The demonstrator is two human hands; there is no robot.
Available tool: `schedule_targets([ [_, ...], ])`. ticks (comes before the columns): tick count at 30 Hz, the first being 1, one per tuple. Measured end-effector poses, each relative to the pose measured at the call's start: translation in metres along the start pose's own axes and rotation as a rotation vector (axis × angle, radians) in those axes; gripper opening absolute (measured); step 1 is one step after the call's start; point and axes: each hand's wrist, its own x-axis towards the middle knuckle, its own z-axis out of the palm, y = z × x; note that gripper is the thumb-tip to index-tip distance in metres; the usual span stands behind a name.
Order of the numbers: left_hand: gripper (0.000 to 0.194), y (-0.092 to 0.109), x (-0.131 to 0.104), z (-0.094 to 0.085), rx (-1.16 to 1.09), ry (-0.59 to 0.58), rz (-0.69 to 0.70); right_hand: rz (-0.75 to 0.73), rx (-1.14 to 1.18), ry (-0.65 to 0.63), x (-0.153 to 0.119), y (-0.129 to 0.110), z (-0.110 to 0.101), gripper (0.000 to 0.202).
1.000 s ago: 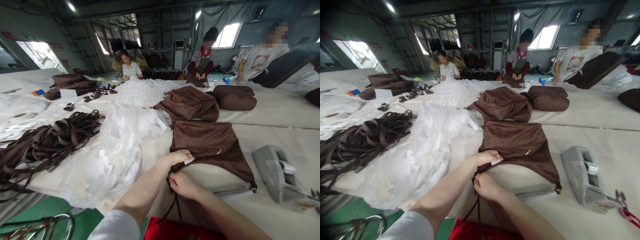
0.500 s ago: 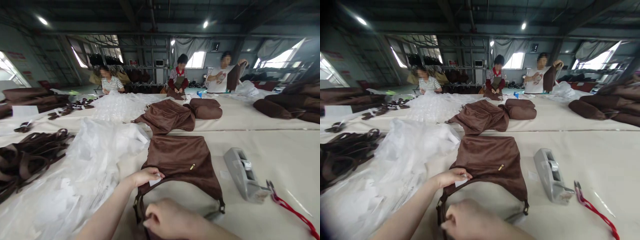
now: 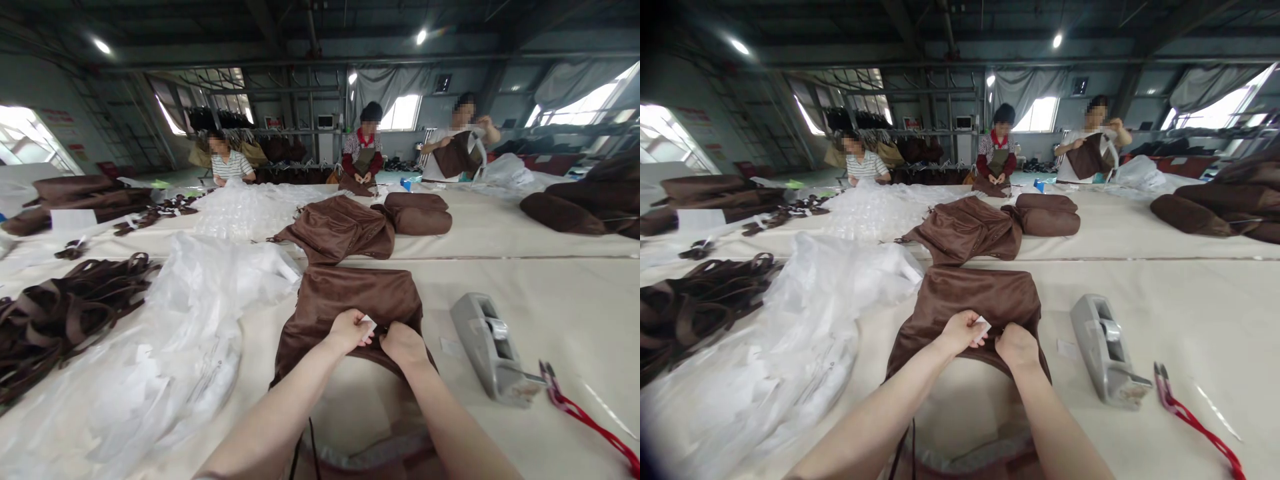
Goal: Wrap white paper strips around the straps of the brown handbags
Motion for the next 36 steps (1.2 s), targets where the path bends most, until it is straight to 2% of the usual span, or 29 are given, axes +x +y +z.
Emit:
schedule_targets([
  [3,0.006,-0.017,0.007,0.01,-0.004,0.073,-0.001,-0.079,-0.013,0.016,-0.003,0.0,-0.001,0.024],
  [6,0.01,-0.031,0.009,0.009,-0.007,0.066,0.019,-0.199,-0.004,0.002,-0.006,-0.002,0.0,0.024],
  [9,0.011,-0.036,0.01,0.006,0.009,0.062,0.021,-0.285,0.024,-0.027,-0.007,-0.005,0.001,0.024],
  [14,0.015,-0.033,0.01,0.006,0.115,0.053,0.005,-0.293,0.082,-0.039,-0.005,-0.001,0.002,0.033],
  [18,0.02,-0.027,0.009,0.012,0.247,0.093,-0.004,-0.296,0.125,-0.036,-0.008,-0.002,0.002,0.031],
  [23,0.017,-0.021,0.006,0.019,0.407,0.179,0.096,-0.312,0.174,-0.049,-0.01,-0.004,0.002,0.031],
  [31,0.028,-0.022,0.009,0.015,0.441,0.089,0.121,-0.349,0.256,-0.136,-0.004,0.001,-0.001,0.033],
  [36,0.028,-0.02,0.009,0.017,0.513,0.168,0.107,-0.344,0.301,-0.168,-0.004,0.001,-0.002,0.031],
])
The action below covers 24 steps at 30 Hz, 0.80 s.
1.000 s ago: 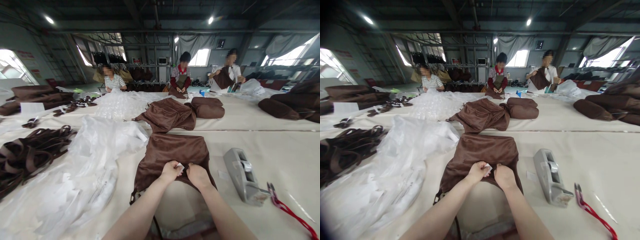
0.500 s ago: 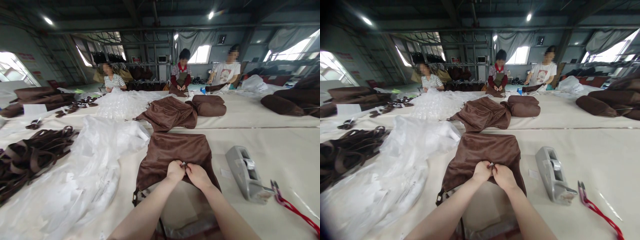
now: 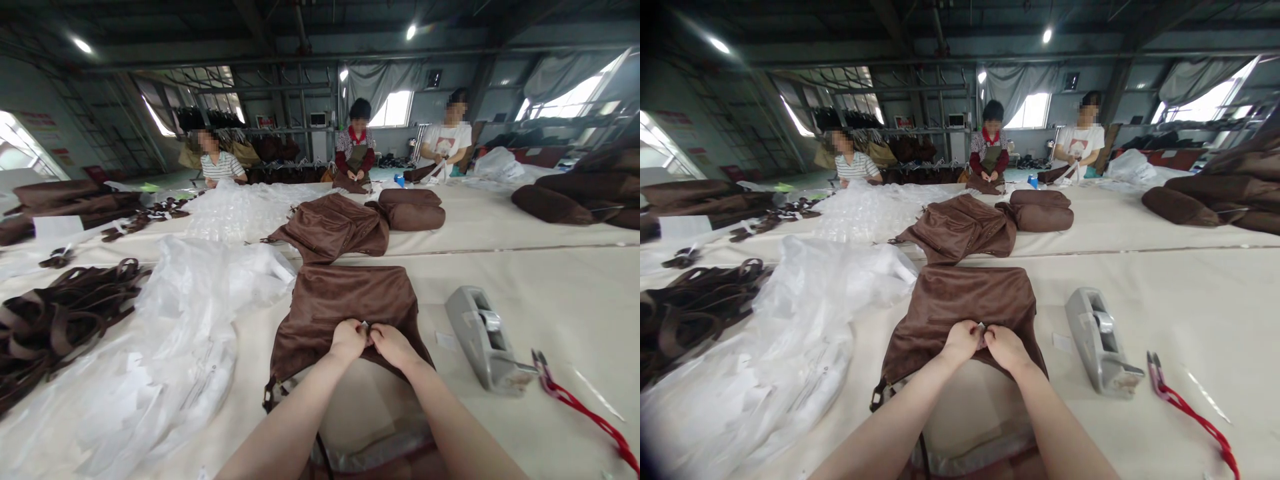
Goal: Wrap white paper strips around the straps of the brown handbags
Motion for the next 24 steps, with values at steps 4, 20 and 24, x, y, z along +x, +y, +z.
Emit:
schedule_targets([
  [4,0.028,0.002,-0.001,0.001,0.028,0.038,0.001,-0.008,0.073,0.007,-0.001,-0.002,-0.001,0.032],
  [20,0.024,-0.002,-0.002,0.01,-0.282,-0.089,-0.066,0.221,0.546,-0.009,0.005,0.018,0.009,0.026],
  [24,0.025,0.001,-0.003,0.01,-0.314,-0.09,-0.09,0.222,0.64,0.012,0.008,0.014,0.011,0.025],
])
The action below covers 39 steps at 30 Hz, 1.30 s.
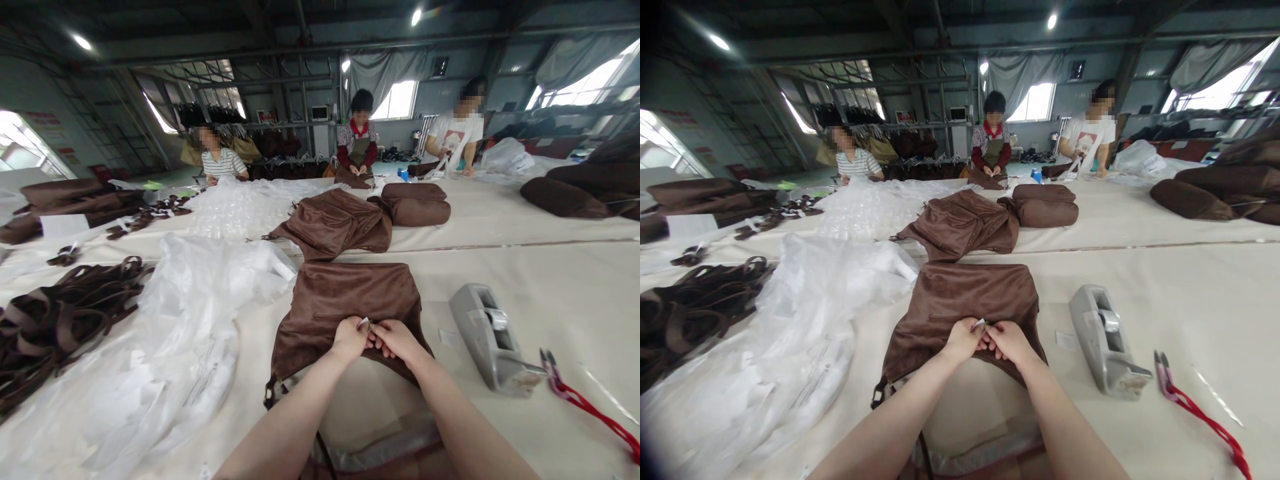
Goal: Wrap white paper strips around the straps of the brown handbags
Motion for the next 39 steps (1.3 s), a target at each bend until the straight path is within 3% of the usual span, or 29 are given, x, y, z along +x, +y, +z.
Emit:
schedule_targets([
  [5,0.021,0.003,-0.006,-0.005,0.066,0.055,0.044,-0.013,0.133,0.089,0.002,-0.001,0.007,0.011],
  [9,0.018,0.006,-0.016,-0.008,0.321,0.208,0.213,0.021,0.244,0.103,0.005,0.002,0.01,0.01],
  [12,0.021,0.006,-0.02,-0.007,0.455,0.248,0.259,0.03,0.315,0.085,0.006,0.003,0.01,0.013],
  [20,0.017,0.006,-0.014,-0.01,0.342,0.249,0.234,0.046,0.478,0.064,0.006,0.001,0.009,0.016],
  [27,0.017,0.004,-0.019,-0.01,0.371,0.234,0.358,0.063,0.585,0.017,0.006,0.001,0.005,0.019],
  [32,0.018,0.001,-0.01,-0.011,0.32,0.239,0.297,0.048,0.606,-0.011,0.004,0.001,0.001,0.025],
  [39,0.021,-0.01,0.001,-0.012,0.103,0.117,0.087,0.057,0.53,0.013,0.003,0.003,0.012,0.018],
])
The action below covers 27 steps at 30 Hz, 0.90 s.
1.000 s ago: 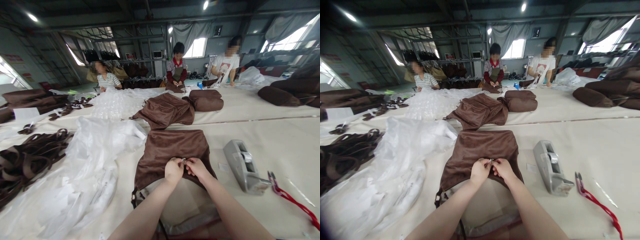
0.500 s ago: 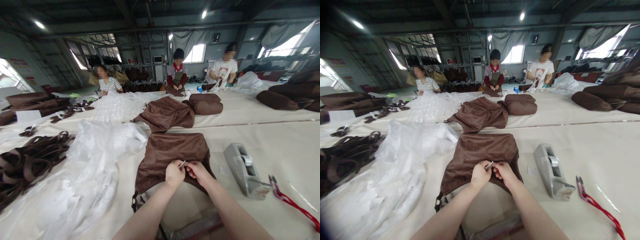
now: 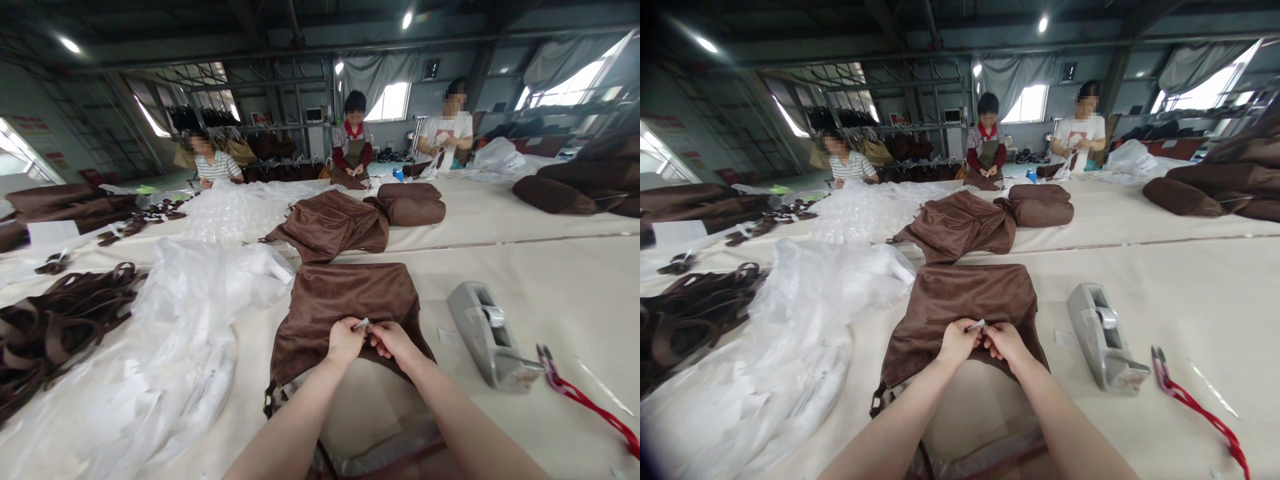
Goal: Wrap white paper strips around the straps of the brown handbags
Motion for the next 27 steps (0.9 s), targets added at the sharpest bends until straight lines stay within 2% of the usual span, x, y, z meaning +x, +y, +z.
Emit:
schedule_targets([
  [4,0.021,0.004,-0.005,0.0,0.11,0.068,0.088,-0.001,0.044,-0.004,0.001,-0.001,0.0,0.023],
  [10,0.021,0.016,-0.02,-0.004,0.345,0.262,0.341,0.01,0.134,0.03,0.003,-0.002,0.0,0.026],
  [12,0.024,0.016,-0.023,-0.007,0.39,0.269,0.442,0.021,0.16,0.036,0.003,-0.002,0.001,0.025],
  [16,0.027,0.013,-0.024,-0.013,0.465,0.212,0.582,0.05,0.195,0.032,0.003,-0.002,0.0,0.021],
  [24,0.027,0.013,-0.03,-0.017,0.482,0.133,0.623,0.078,0.188,0.036,0.003,-0.002,-0.003,0.021],
  [26,0.023,0.012,-0.03,-0.014,0.366,0.114,0.571,0.06,0.156,0.046,0.003,0.0,-0.001,0.02],
  [27,0.02,0.012,-0.029,-0.012,0.282,0.101,0.5,0.051,0.135,0.052,0.004,0.002,0.0,0.021],
])
